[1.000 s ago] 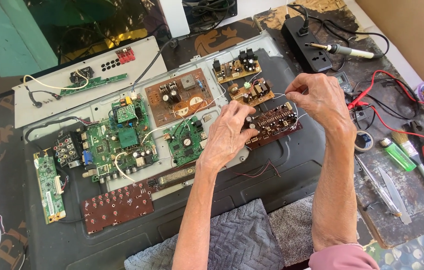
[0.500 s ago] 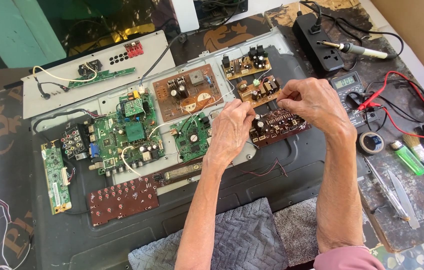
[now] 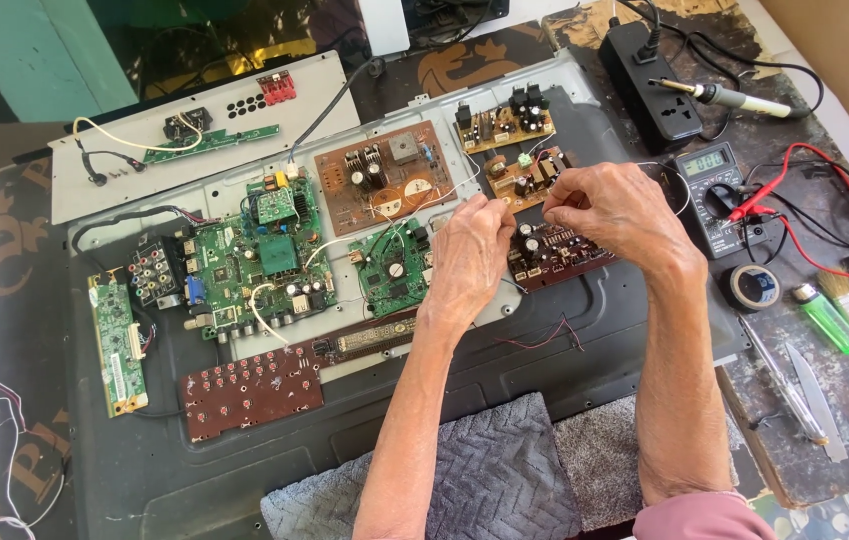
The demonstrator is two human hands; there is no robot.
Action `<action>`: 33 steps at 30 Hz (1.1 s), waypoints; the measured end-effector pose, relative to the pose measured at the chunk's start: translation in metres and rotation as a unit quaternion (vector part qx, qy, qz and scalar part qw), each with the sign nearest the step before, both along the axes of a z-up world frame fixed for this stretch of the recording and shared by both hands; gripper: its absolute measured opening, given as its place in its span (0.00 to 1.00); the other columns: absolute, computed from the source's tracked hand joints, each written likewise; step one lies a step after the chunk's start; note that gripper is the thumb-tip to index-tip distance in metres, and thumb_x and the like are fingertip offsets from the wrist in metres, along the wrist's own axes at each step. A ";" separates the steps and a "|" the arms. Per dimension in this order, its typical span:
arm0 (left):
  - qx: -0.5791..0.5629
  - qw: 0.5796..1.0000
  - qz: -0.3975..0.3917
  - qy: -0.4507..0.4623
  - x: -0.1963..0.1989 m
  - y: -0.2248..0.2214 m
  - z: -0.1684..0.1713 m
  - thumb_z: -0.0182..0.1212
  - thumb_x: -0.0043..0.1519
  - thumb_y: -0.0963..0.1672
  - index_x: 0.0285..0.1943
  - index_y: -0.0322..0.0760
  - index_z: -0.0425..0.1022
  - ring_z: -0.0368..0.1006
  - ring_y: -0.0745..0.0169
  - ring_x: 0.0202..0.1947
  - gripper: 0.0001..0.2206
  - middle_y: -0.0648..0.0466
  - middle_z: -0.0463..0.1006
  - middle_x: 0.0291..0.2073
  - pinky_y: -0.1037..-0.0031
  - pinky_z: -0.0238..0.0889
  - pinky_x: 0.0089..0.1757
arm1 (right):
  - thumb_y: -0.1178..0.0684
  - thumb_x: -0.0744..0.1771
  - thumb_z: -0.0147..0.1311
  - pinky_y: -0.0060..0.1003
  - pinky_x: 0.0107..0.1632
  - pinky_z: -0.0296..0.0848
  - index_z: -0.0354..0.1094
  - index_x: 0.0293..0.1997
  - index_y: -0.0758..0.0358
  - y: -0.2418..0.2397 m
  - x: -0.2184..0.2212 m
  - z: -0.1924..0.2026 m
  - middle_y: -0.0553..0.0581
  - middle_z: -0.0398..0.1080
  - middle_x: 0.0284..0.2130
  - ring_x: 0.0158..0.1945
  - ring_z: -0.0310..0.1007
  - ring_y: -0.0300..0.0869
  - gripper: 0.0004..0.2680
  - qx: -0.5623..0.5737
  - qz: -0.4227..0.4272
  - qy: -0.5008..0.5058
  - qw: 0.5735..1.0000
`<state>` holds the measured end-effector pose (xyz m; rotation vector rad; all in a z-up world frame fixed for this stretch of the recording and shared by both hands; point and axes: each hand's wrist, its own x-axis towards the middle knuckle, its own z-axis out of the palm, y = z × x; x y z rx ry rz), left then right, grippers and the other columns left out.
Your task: Connecting and organizing wires on circuit boards inside an open television chassis during a repair process.
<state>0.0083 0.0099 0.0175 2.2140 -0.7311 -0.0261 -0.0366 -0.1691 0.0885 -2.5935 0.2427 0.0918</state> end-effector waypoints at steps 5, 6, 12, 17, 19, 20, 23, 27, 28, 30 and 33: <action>-0.008 1.000 -0.003 0.018 -0.004 0.004 0.011 0.59 0.61 0.38 0.40 0.41 0.70 0.75 0.49 0.43 0.05 0.54 0.72 0.33 0.60 0.72 0.41 | 0.49 0.64 0.62 0.50 0.51 0.71 0.78 0.34 0.51 0.005 0.001 -0.002 0.51 0.78 0.26 0.40 0.79 0.51 0.02 -0.004 0.006 0.004 1.000; -0.009 1.000 -0.002 0.018 -0.005 0.003 0.015 0.59 0.61 0.38 0.40 0.41 0.70 0.75 0.49 0.43 0.05 0.54 0.72 0.33 0.60 0.72 0.41 | 0.49 0.64 0.62 0.50 0.51 0.71 0.78 0.34 0.51 0.005 0.002 -0.003 0.51 0.78 0.26 0.40 0.79 0.51 0.02 -0.005 0.007 0.004 1.000; 0.052 0.998 -0.011 0.025 -0.015 0.002 0.032 0.55 0.60 0.32 0.42 0.37 0.71 0.76 0.52 0.43 0.10 0.50 0.74 0.34 0.64 0.73 0.42 | 0.51 0.65 0.61 0.50 0.50 0.72 0.77 0.35 0.52 0.008 0.003 -0.004 0.53 0.78 0.26 0.38 0.79 0.51 0.02 -0.003 0.024 -0.003 1.000; -0.123 0.989 0.015 0.081 -0.008 -0.006 0.015 0.54 0.65 0.35 0.42 0.36 0.72 0.76 0.56 0.37 0.05 0.49 0.75 0.33 0.66 0.72 0.39 | 0.54 0.65 0.61 0.44 0.49 0.72 0.77 0.35 0.53 0.015 -0.002 0.006 0.51 0.76 0.23 0.33 0.78 0.44 0.01 0.102 0.029 -0.060 0.993; -0.176 0.978 0.021 0.112 -0.005 -0.008 0.011 0.56 0.66 0.37 0.41 0.39 0.73 0.75 0.62 0.36 0.05 0.52 0.75 0.32 0.70 0.72 0.38 | 0.54 0.65 0.62 0.42 0.48 0.72 0.77 0.34 0.53 0.015 -0.004 0.009 0.51 0.75 0.21 0.32 0.77 0.42 0.00 0.114 0.030 -0.075 0.990; -0.229 0.962 0.027 0.144 -0.003 -0.009 0.008 0.58 0.66 0.38 0.40 0.42 0.73 0.73 0.68 0.35 0.04 0.56 0.75 0.31 0.73 0.71 0.38 | 0.55 0.65 0.62 0.39 0.47 0.73 0.78 0.34 0.53 0.016 -0.005 0.011 0.51 0.74 0.20 0.30 0.76 0.41 0.01 0.127 0.030 -0.089 0.987; -0.334 0.923 0.025 0.192 -0.004 -0.005 0.008 0.62 0.64 0.41 0.41 0.39 0.77 0.76 0.70 0.34 0.01 0.54 0.78 0.30 0.80 0.74 0.36 | 0.59 0.64 0.61 0.34 0.37 0.72 0.77 0.35 0.59 0.017 -0.008 0.014 0.54 0.75 0.23 0.28 0.74 0.39 0.01 0.167 0.044 -0.130 0.976; -0.407 0.887 0.008 0.217 -0.004 -0.005 0.011 0.65 0.63 0.42 0.41 0.37 0.79 0.78 0.70 0.32 0.03 0.52 0.79 0.29 0.81 0.76 0.36 | 0.60 0.65 0.62 0.31 0.34 0.72 0.77 0.35 0.59 0.017 -0.005 0.005 0.53 0.74 0.24 0.27 0.74 0.38 0.02 0.178 0.045 -0.163 0.970; -0.431 0.873 0.004 0.227 -0.004 -0.005 0.014 0.66 0.62 0.42 0.41 0.36 0.79 0.79 0.68 0.33 0.04 0.51 0.80 0.30 0.80 0.77 0.36 | 0.61 0.65 0.62 0.31 0.33 0.72 0.77 0.35 0.60 0.017 -0.005 0.005 0.54 0.74 0.24 0.27 0.73 0.38 0.02 0.181 0.049 -0.172 0.967; -0.454 0.859 0.000 0.237 -0.006 -0.005 0.019 0.67 0.61 0.42 0.41 0.34 0.79 0.80 0.66 0.33 0.05 0.49 0.81 0.30 0.79 0.78 0.36 | 0.62 0.65 0.62 0.31 0.32 0.71 0.77 0.35 0.61 0.019 -0.006 0.006 0.55 0.74 0.24 0.27 0.73 0.39 0.02 0.185 0.051 -0.181 0.965; -0.464 0.854 0.000 0.234 -0.008 -0.004 0.025 0.68 0.61 0.42 0.41 0.35 0.80 0.80 0.66 0.33 0.05 0.49 0.82 0.30 0.79 0.78 0.36 | 0.62 0.65 0.61 0.28 0.30 0.70 0.77 0.36 0.61 0.022 -0.007 0.009 0.54 0.73 0.25 0.26 0.72 0.37 0.02 0.207 0.054 -0.192 0.958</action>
